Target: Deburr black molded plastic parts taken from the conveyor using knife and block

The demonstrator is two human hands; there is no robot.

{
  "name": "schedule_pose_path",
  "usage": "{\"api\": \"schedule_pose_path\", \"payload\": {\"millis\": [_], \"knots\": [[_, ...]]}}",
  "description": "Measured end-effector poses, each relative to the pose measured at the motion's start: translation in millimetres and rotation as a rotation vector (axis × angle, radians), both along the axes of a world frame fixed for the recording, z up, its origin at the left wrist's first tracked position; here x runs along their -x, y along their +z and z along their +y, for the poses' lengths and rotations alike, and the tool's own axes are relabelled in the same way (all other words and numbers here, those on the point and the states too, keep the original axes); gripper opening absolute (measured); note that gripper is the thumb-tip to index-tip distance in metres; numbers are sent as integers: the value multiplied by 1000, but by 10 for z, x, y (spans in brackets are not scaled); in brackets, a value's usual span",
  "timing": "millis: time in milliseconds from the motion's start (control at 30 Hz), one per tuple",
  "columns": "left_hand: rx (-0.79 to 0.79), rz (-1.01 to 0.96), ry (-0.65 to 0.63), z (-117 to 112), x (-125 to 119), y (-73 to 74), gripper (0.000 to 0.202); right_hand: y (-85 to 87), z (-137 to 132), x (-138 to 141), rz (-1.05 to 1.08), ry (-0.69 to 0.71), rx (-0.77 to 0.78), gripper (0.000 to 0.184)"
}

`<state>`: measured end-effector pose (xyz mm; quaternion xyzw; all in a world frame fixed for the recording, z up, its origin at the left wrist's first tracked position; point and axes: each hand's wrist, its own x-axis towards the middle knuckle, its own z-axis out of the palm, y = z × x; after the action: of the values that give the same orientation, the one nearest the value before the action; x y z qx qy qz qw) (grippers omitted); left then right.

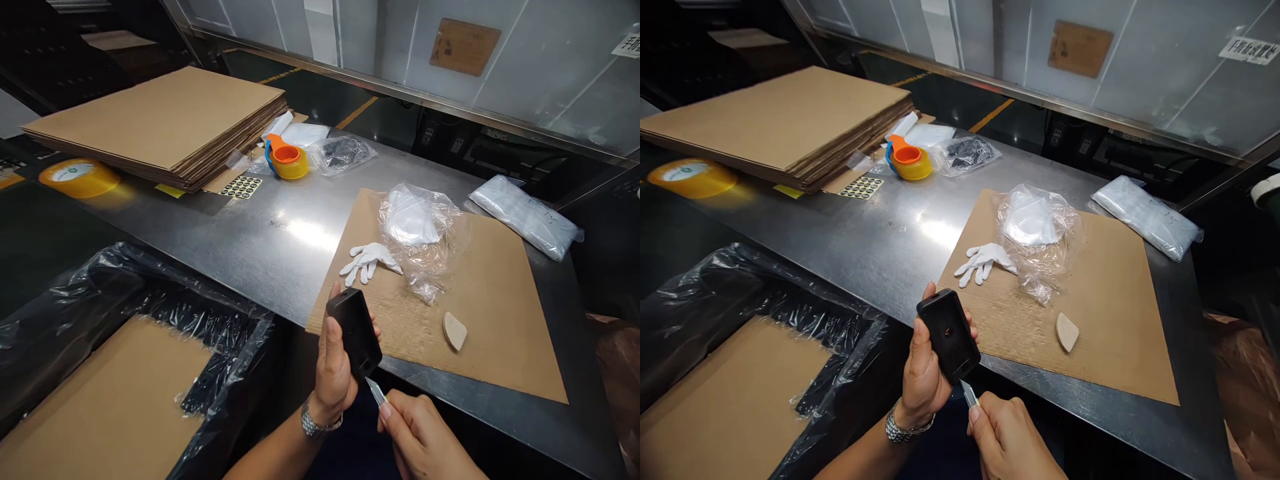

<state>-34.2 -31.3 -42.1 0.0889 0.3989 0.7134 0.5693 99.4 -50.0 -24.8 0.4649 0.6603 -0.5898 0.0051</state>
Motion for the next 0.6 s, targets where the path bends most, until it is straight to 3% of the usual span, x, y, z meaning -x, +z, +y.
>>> {"api": "schedule_pose_path", "payload": {"millis": [600], "knots": [[-10, 16, 37, -17, -10, 2, 61, -47, -66, 37, 79, -66, 100, 47]]}}
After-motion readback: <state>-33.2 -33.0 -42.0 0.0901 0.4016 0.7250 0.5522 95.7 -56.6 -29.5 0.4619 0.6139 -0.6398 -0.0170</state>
